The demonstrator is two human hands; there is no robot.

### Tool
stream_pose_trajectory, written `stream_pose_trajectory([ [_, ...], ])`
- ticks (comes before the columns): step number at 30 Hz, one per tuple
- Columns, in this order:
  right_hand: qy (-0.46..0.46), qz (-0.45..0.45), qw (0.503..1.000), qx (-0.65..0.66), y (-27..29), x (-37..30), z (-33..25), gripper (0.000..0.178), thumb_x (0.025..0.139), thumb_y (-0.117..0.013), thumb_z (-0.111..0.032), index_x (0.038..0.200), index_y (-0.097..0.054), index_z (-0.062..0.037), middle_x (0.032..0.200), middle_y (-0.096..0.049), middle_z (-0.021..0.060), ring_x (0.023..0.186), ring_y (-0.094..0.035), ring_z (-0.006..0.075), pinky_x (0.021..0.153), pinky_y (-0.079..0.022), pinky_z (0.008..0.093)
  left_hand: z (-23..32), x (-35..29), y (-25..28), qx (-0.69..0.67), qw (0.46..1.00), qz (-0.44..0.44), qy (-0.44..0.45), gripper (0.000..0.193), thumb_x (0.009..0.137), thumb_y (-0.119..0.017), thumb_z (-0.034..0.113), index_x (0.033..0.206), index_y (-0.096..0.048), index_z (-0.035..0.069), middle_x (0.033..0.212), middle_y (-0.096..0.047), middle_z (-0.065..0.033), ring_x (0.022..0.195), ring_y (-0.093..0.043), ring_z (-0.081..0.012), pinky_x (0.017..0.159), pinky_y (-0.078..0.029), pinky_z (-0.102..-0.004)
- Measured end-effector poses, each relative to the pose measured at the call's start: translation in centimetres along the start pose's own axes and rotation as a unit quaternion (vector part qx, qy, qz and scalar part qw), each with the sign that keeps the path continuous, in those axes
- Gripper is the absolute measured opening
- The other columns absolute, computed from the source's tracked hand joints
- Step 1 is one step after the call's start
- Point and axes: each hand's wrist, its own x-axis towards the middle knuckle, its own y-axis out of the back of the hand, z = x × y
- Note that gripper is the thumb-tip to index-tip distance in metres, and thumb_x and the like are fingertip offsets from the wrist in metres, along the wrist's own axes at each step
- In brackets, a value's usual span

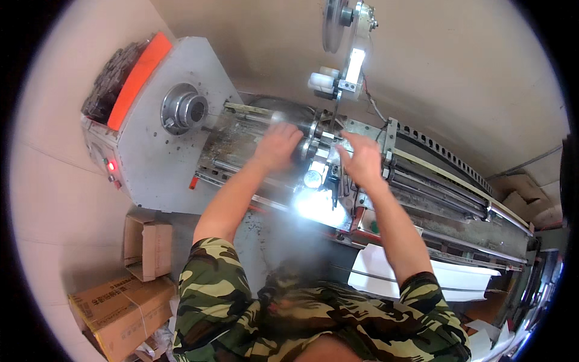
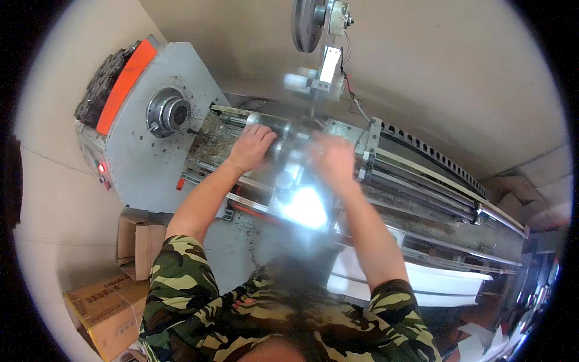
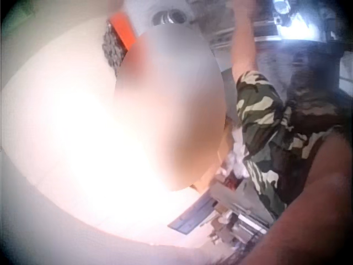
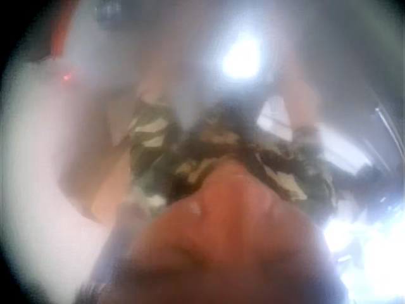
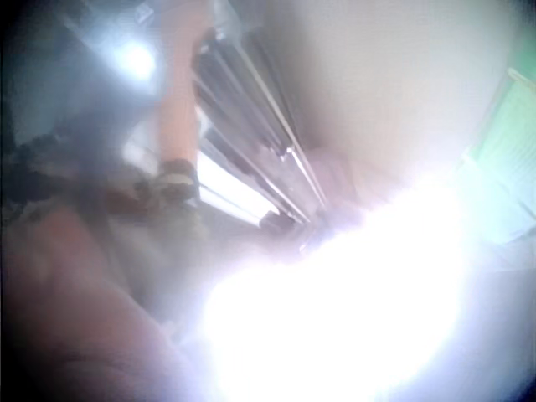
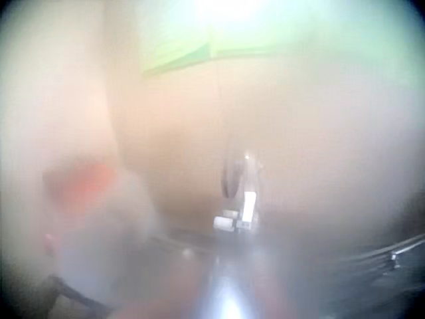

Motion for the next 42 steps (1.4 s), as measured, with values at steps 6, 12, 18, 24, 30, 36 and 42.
stream_pose_trajectory([
  [6, -0.046, -0.174, 0.982, -0.055, -1.3, -0.4, 5.4, 0.024, 0.094, -0.063, -0.032, 0.092, -0.075, -0.0115, 0.083, -0.073, 0.0116, 0.081, -0.069, 0.0354, 0.078, -0.052, 0.047, -0.3, -0.5, -0.7, 0.03, 0.999, 0.008, -0.029, 0.038, 0.076, -0.063, 0.012, 0.113, -0.059, 0.009, 0.111, -0.058, -0.0103, 0.107, -0.057, -0.03, 0.095, -0.045, -0.0441],
  [12, -0.084, -0.175, 0.981, -0.028, -3.8, 0.4, 4.1, 0.025, 0.094, -0.058, -0.03, 0.093, -0.075, -0.0125, 0.086, -0.073, 0.013, 0.086, -0.068, 0.0352, 0.092, -0.045, 0.0488, 0.1, -0.6, 0.1, -0.022, 1.0, 0.018, -0.01, 0.036, 0.076, -0.061, 0.004, 0.112, -0.057, 0.008, 0.111, -0.055, -0.0096, 0.114, -0.053, -0.03, 0.101, -0.042, -0.0456],
  [18, -0.054, 0.062, 0.994, -0.065, -1.0, -2.9, -0.8, 0.027, 0.091, -0.067, -0.018, 0.117, -0.07, -0.0093, 0.114, -0.071, 0.0144, 0.11, -0.063, 0.0352, 0.1, -0.044, 0.0465, -0.3, -0.7, -0.3, -0.01, 0.999, 0.035, 0.0, 0.028, 0.08, -0.058, 0.007, 0.108, -0.058, 0.008, 0.109, -0.056, -0.0088, 0.112, -0.054, -0.0289, 0.098, -0.044, -0.0444],
  [24, -0.054, -0.011, 0.989, -0.134, 5.0, -16.1, -4.9, 0.043, 0.087, -0.07, -0.018, 0.127, -0.062, -0.0027, 0.127, -0.066, 0.0152, 0.119, -0.059, 0.0333, 0.107, -0.04, 0.0519, 0.2, -0.7, -0.3, 0.002, 0.999, 0.048, -0.004, 0.023, 0.082, -0.057, 0.009, 0.106, -0.059, 0.008, 0.108, -0.057, -0.0092, 0.108, -0.055, -0.0281, 0.093, -0.046, -0.0424],
  [30, -0.116, -0.092, 0.976, -0.158, 5.9, -22.5, -6.6, 0.049, 0.087, -0.069, -0.022, 0.129, -0.057, 0.0004, 0.133, -0.06, 0.0207, 0.125, -0.054, 0.0374, 0.111, -0.035, 0.0547, 0.1, -1.0, -1.5, 0.026, 0.998, 0.053, 0.004, 0.023, 0.086, -0.055, 0.01, 0.108, -0.06, 0.007, 0.11, -0.058, -0.0099, 0.109, -0.054, -0.0293, 0.094, -0.045, -0.0436],
  [36, -0.191, -0.204, 0.95, -0.141, 7.7, -17.6, -6.8, 0.062, 0.095, -0.063, -0.038, 0.143, -0.048, -0.0012, 0.116, -0.066, 0.0273, 0.111, -0.062, 0.0436, 0.105, -0.043, 0.0486, -0.4, -0.9, -1.3, 0.017, 0.999, 0.047, -0.001, 0.042, 0.072, -0.068, 0.002, 0.112, -0.059, 0.01, 0.11, -0.056, -0.008, 0.109, -0.055, -0.0284, 0.094, -0.045, -0.0436],
  [42, -0.298, -0.096, 0.946, 0.084, 1.7, -8.8, -8.4, 0.072, 0.097, -0.058, -0.04, 0.158, -0.029, -0.0144, 0.127, -0.061, 0.0333, 0.118, -0.061, 0.0461, 0.1, -0.046, 0.0472, 0.1, -0.6, -1.0, -0.003, 0.998, 0.057, -0.012, 0.036, 0.075, -0.065, 0.003, 0.11, -0.058, 0.01, 0.107, -0.055, -0.0085, 0.107, -0.055, -0.0293, 0.092, -0.045, -0.0439],
])
